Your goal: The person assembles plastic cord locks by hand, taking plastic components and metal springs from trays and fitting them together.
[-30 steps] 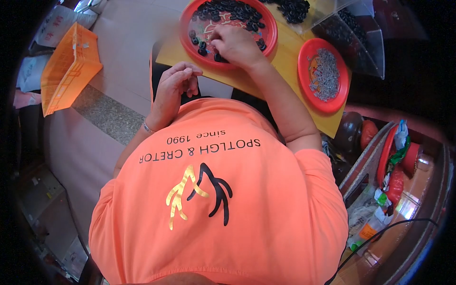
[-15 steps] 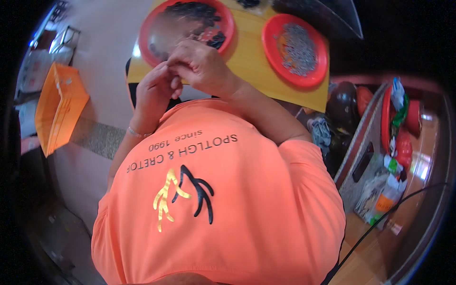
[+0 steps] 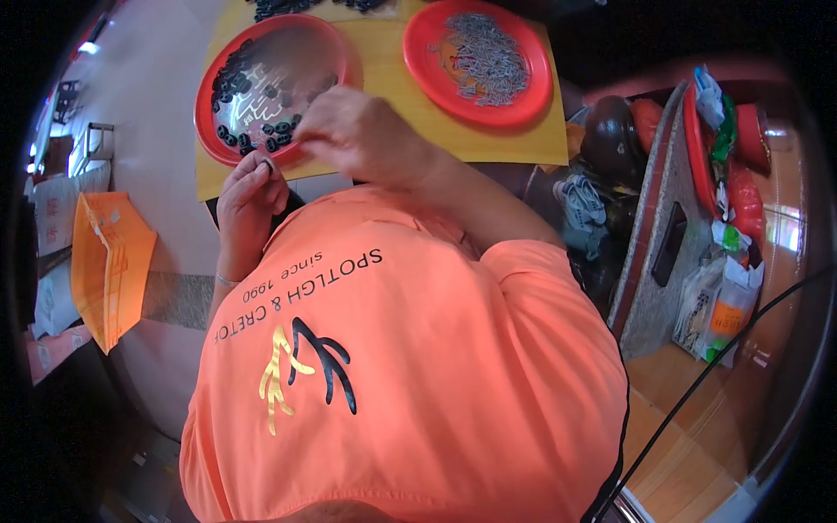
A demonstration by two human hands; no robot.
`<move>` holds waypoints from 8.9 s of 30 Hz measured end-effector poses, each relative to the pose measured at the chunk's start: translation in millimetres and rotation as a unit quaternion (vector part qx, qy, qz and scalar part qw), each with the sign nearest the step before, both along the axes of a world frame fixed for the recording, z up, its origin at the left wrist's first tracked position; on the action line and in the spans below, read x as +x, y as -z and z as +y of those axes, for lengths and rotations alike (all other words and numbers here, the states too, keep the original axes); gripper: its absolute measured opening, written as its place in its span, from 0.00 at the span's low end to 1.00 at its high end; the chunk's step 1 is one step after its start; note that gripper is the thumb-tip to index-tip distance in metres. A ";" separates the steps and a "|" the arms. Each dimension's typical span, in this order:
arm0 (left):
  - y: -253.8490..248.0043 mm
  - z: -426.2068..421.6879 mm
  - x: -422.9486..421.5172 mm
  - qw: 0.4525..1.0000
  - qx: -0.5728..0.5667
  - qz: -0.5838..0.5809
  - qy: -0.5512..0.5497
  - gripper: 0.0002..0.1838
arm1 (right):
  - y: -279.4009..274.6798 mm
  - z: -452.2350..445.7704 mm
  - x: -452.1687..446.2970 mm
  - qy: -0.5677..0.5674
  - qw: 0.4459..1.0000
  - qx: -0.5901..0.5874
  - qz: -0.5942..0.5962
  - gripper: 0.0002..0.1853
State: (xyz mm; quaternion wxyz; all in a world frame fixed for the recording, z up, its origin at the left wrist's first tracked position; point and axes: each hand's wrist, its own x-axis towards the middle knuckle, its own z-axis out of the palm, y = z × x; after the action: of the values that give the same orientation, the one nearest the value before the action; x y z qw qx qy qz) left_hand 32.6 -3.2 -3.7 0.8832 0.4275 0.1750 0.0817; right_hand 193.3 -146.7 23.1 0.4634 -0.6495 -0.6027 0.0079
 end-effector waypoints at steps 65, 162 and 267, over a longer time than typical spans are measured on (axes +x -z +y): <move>-11.1 -98.5 242.0 0.798 0.482 -0.297 0.208 0.09 | 16.1 -126.7 125.5 0.158 0.902 -0.028 0.400 0.13; 10.6 36.7 -64.2 0.965 0.148 0.045 -0.211 0.09 | 38.4 156.0 -14.6 -0.029 0.934 -0.266 -0.237 0.12; 3.6 20.9 -30.3 0.969 0.160 0.056 -0.182 0.08 | 10.2 92.6 -34.8 -0.110 0.850 -0.128 0.499 0.06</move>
State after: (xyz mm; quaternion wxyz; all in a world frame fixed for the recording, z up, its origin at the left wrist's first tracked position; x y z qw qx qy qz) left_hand 2.3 17.8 -7.2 0.7625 0.5280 0.2839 0.2434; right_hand 158.5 -54.1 12.9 0.6105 -0.5410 -0.3515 0.4594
